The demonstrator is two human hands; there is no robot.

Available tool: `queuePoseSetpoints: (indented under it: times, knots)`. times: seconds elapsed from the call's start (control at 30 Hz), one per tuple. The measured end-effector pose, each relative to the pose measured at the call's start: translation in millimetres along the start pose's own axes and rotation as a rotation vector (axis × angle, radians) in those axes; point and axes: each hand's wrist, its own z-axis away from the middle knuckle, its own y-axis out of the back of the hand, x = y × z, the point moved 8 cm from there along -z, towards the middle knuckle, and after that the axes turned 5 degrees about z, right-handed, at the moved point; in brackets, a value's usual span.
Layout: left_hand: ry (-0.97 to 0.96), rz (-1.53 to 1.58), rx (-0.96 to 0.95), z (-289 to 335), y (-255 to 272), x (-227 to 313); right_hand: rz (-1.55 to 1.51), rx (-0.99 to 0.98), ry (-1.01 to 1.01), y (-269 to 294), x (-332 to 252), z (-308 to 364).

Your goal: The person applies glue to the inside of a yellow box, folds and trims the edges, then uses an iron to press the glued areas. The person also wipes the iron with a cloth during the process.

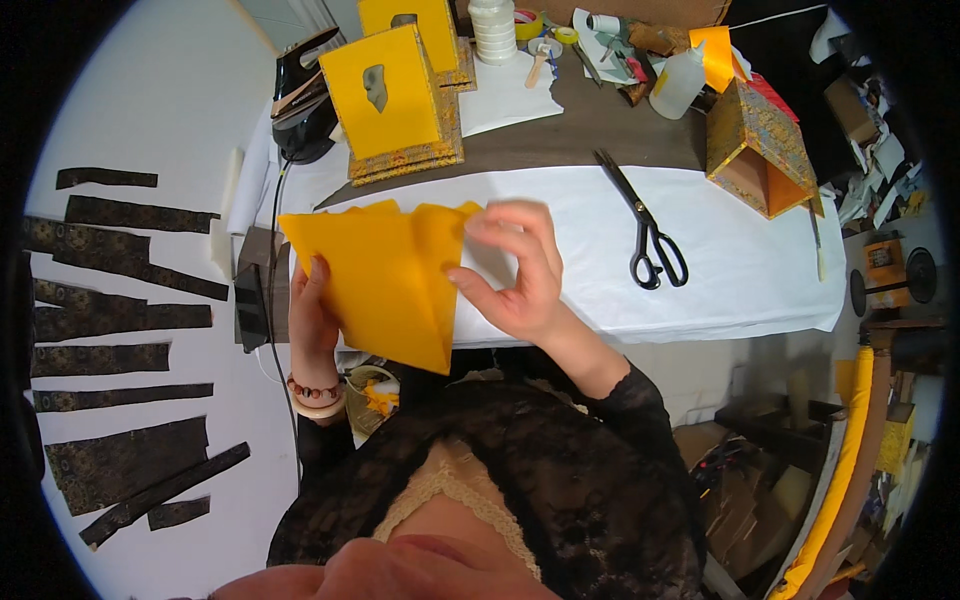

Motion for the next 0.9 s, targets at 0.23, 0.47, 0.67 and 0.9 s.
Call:
queuePoseSetpoints:
  times: [0.23, 0.47, 0.67, 0.9]
  knots:
    - [0.119, 0.080, -0.052, 6, 0, -15, -0.252, -0.471, -0.090, -26, 3, -45]
    - [0.118, 0.111, -0.078, 10, -1, -15, -0.223, -0.457, -0.126, -26, 5, -43]
    - [0.081, 0.135, -0.050, 11, -1, -15, -0.082, -0.272, -0.053, -18, -2, -42]
    - [0.102, 0.164, -0.056, 10, 3, -27, -0.084, -0.286, -0.006, -19, -3, -45]
